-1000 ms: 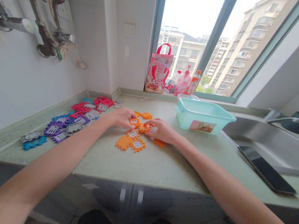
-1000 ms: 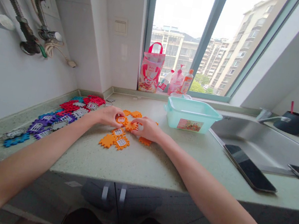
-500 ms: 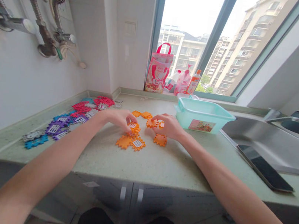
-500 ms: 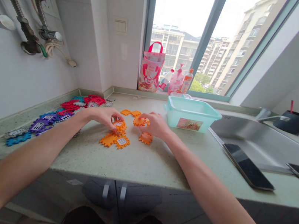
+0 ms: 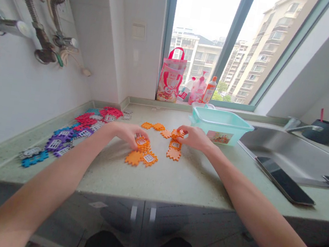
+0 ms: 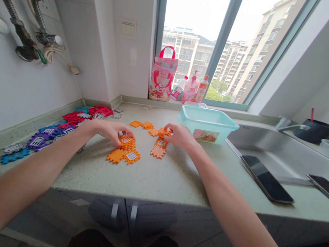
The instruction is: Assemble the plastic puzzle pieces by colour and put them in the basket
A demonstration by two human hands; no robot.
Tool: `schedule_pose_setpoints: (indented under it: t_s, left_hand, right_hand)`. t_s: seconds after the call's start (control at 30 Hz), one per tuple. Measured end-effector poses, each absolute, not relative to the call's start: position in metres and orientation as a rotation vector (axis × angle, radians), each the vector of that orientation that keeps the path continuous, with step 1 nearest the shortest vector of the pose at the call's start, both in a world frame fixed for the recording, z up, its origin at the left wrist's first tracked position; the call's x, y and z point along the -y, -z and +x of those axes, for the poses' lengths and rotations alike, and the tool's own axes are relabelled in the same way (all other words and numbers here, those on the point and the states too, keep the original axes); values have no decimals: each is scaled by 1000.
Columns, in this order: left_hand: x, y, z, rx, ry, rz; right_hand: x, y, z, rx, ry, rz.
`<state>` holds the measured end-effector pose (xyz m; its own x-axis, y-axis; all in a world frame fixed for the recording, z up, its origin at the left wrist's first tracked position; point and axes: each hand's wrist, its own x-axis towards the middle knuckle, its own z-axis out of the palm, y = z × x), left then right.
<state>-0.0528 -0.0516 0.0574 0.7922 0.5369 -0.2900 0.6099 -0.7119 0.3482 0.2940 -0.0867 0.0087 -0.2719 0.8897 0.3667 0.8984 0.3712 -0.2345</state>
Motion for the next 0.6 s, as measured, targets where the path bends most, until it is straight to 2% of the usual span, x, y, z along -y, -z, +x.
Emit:
schedule_pose_setpoints:
  t_s: [0.37, 0.6]
  left_hand:
    - [56, -66, -59, -1210, 167, 2582]
    - [102, -86, -65, -1170, 126, 2565]
  right_hand:
    - [77, 0, 297, 2196, -97, -1604]
    - [78, -3, 294, 2175, -177, -1622]
